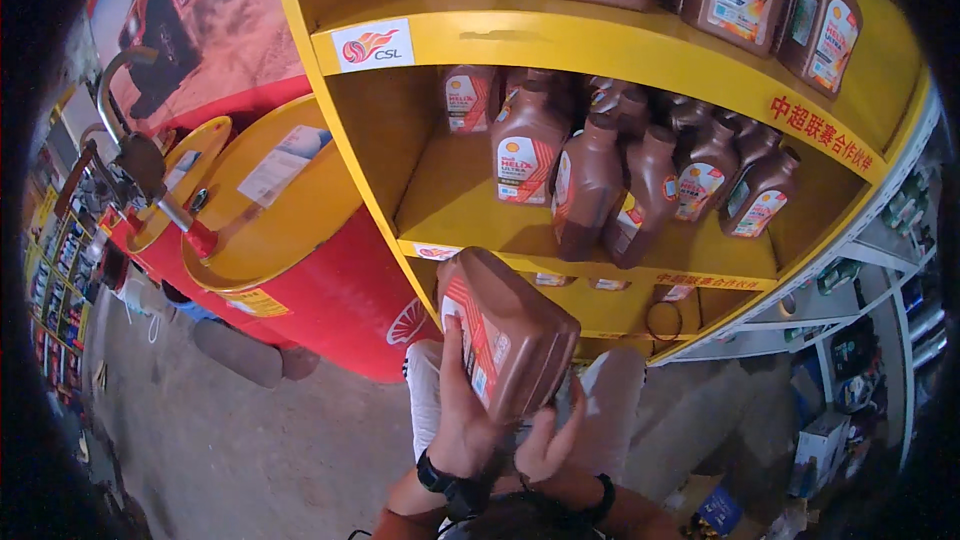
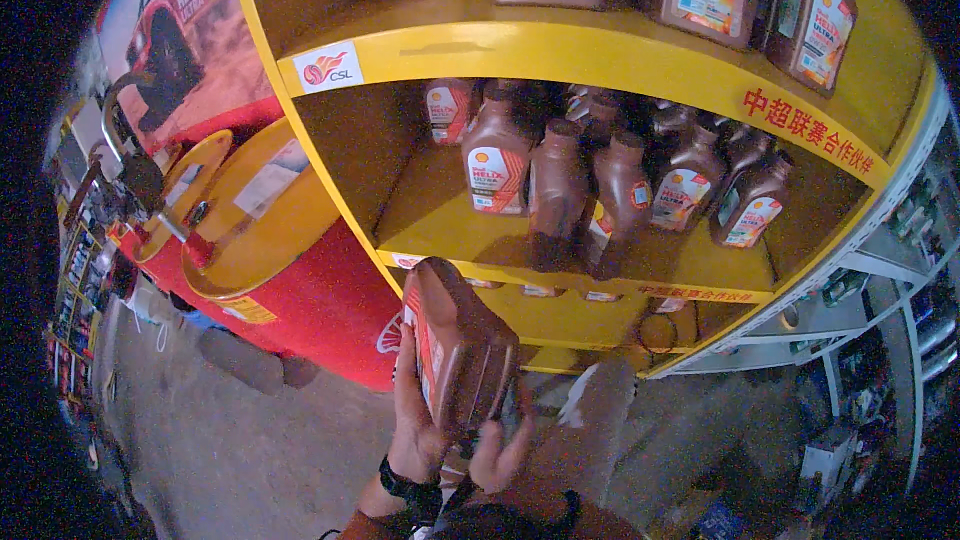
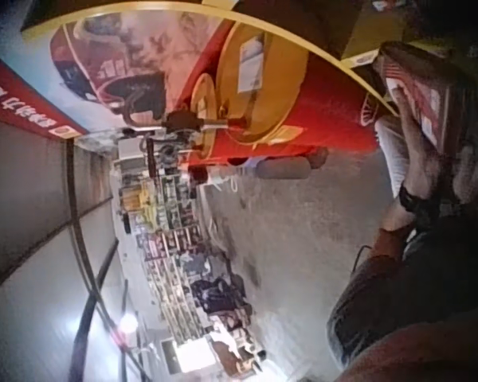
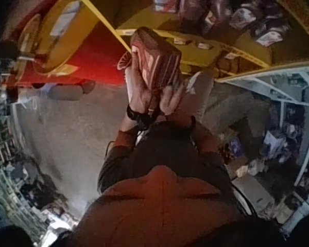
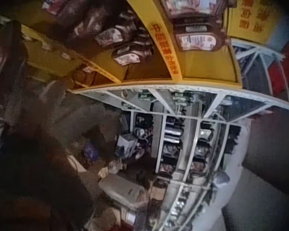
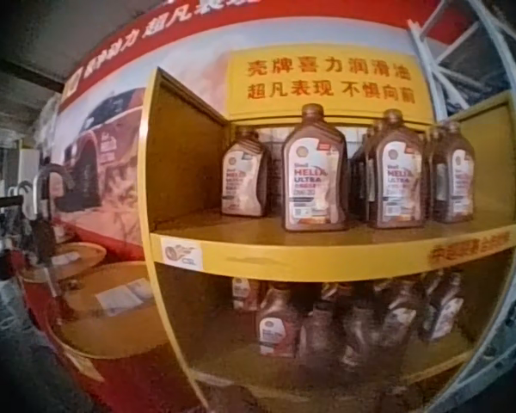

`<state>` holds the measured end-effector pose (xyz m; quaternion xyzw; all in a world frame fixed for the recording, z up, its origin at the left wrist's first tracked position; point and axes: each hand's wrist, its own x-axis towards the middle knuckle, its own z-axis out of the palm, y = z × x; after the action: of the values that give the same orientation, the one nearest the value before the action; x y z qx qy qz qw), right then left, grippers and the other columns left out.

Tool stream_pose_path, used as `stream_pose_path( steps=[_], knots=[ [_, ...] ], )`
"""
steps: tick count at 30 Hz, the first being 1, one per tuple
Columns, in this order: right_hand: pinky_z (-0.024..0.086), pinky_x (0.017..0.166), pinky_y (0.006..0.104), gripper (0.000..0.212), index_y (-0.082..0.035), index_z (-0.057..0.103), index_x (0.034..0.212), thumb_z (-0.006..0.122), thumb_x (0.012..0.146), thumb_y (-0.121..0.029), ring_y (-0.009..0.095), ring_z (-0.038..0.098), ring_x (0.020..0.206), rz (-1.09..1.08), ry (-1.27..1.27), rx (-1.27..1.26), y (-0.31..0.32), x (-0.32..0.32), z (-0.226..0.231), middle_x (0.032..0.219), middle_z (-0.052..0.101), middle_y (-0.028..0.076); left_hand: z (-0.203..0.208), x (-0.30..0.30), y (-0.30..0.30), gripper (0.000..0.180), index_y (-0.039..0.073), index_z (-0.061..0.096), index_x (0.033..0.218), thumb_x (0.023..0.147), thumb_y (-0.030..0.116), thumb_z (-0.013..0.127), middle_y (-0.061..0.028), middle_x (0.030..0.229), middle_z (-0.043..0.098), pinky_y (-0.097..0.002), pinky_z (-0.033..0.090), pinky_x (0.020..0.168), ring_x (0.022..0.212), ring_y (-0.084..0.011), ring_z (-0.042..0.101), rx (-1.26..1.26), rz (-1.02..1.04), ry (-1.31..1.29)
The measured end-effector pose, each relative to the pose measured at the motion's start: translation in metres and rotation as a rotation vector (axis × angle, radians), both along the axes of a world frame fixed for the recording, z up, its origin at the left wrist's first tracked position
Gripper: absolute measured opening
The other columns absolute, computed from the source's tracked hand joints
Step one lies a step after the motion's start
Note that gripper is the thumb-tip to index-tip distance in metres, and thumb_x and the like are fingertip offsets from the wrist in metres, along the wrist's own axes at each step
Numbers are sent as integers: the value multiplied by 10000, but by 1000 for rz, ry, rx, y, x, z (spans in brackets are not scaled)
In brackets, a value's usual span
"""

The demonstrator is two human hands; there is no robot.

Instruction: The person wipes the front edge of a yellow display shelf with a cloth, then picks up a brown motor oil bottle and wipes it thoroughly with the cloth before placing it back on the shelf. The person repeats this process with another bottle.

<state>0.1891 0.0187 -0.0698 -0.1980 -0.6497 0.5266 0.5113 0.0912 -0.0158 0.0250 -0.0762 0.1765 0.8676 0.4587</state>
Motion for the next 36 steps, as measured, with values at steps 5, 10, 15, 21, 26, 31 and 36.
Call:
stream_pose_path(
  steps=[5,10,15,21,26,31,36],
  knots=[
    [411,1067,507,385,44,534,1294,553,959,-145,430,550,1216,-111,123,331,45,-6,73,1306,566,255,1,0,4,633,128,483,1403,974,594,473,-99,1296,621,-456,485,1013,1155,-275,614,-107,-8,57],
    [428,1043,498,252,-8,669,1129,572,906,-73,394,554,1219,199,-53,833,62,-30,117,1267,631,148,-3,5,4,539,121,564,1305,1001,550,444,-69,1212,664,-371,528,943,1060,-220,655,-64,109,93],
    [433,1074,441,386,-40,619,1244,542,896,-188,299,484,1321,683,-37,1074,54,0,66,1405,538,114,-4,-1,-9,550,80,548,1330,1021,517,419,-121,1199,668,-369,562,898,1022,-245,678,175,-47,-38],
    [467,1042,436,400,-78,604,1278,546,910,-223,250,492,1290,684,-94,1220,70,25,56,1421,502,59,-5,-3,-10,538,73,558,1305,1010,512,458,-122,1135,684,-379,587,826,952,-242,697,-34,-14,62],
    [465,1024,439,336,-83,638,1214,598,921,-242,287,555,1177,187,71,898,85,14,67,1209,613,90,-10,5,-8,521,70,532,1325,1006,481,491,-147,1204,663,-427,563,924,1053,-287,679,112,11,-58],
    [458,991,439,346,21,596,1193,611,874,-111,389,559,1142,-27,67,103,81,6,49,1224,570,215,-24,4,-6,445,52,507,1316,968,306,619,-99,1168,658,-388,538,941,1066,-225,657,-190,111,236],
    [451,1009,418,394,40,547,1261,587,888,-79,321,554,1197,-29,-136,-231,94,24,-4,1300,547,176,-34,-2,-22,656,35,482,1290,755,143,847,-86,1221,592,-350,502,955,1103,-180,608,-376,223,857]
  ],
)
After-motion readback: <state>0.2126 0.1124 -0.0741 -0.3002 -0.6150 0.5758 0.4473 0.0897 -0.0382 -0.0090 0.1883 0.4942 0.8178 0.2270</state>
